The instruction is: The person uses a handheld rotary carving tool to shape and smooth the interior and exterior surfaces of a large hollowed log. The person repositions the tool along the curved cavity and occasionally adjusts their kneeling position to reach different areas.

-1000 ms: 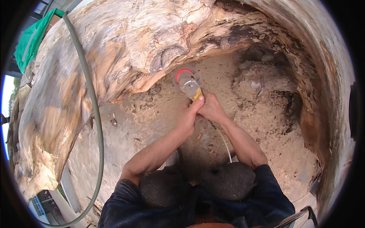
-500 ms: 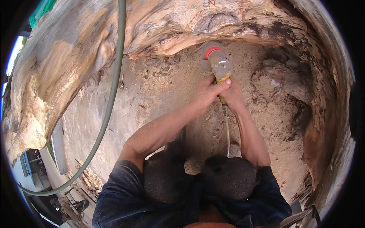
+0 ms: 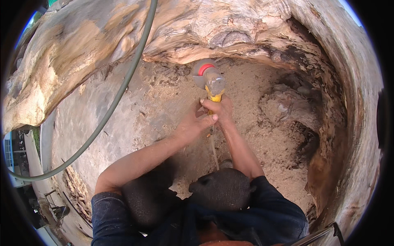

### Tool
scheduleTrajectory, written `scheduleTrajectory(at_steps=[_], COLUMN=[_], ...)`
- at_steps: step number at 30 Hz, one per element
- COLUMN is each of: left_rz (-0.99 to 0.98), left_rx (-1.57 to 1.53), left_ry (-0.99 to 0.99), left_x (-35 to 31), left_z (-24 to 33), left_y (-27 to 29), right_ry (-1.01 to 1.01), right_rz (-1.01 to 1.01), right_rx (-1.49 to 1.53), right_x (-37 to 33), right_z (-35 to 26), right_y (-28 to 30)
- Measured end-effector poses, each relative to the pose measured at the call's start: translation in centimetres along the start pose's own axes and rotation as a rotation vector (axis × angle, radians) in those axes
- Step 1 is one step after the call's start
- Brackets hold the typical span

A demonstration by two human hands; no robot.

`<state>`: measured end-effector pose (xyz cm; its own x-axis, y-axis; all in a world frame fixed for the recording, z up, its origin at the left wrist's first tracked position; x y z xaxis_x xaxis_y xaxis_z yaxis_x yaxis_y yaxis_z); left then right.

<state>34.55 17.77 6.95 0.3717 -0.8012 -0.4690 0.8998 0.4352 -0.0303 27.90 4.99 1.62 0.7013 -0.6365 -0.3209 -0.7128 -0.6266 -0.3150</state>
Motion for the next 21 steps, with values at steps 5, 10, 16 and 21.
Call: scheduleTrajectory(at_steps=[5,10,16,21], left_rz=[-0.026,-0.148,-0.140,-0.072], left_rx=[-0.212,-0.102,-0.214,-0.403], left_ry=[-0.062,-0.112,-0.083,-0.061], left_x=[3.3,6.1,7.2,6.2], left_z=[-1.2,-0.4,-0.2,-1.0], left_y=[0.6,-0.8,-0.4,0.8], right_ry=[0.098,0.146,0.192,0.162], right_rz=[0.071,0.150,0.159,0.152], right_rx=[-0.056,-0.079,-0.083,-0.409], right_x=[-0.2,0.2,1.1,0.5], right_z=[0.2,0.3,-0.1,-0.8], right_y=[-0.1,1.4,1.0,-1.5])
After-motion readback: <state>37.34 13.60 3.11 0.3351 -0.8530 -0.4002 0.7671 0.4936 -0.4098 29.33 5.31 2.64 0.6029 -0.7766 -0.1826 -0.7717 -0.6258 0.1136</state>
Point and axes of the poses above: each hand's wrist, its own x-axis towards the middle knuckle, its own y-axis out of the back of the hand, z = x × y, the point moved 2 cm from there along x, towards the middle knuckle, and after that the axes turned 3 degrees about y, right-handed, at the moved point
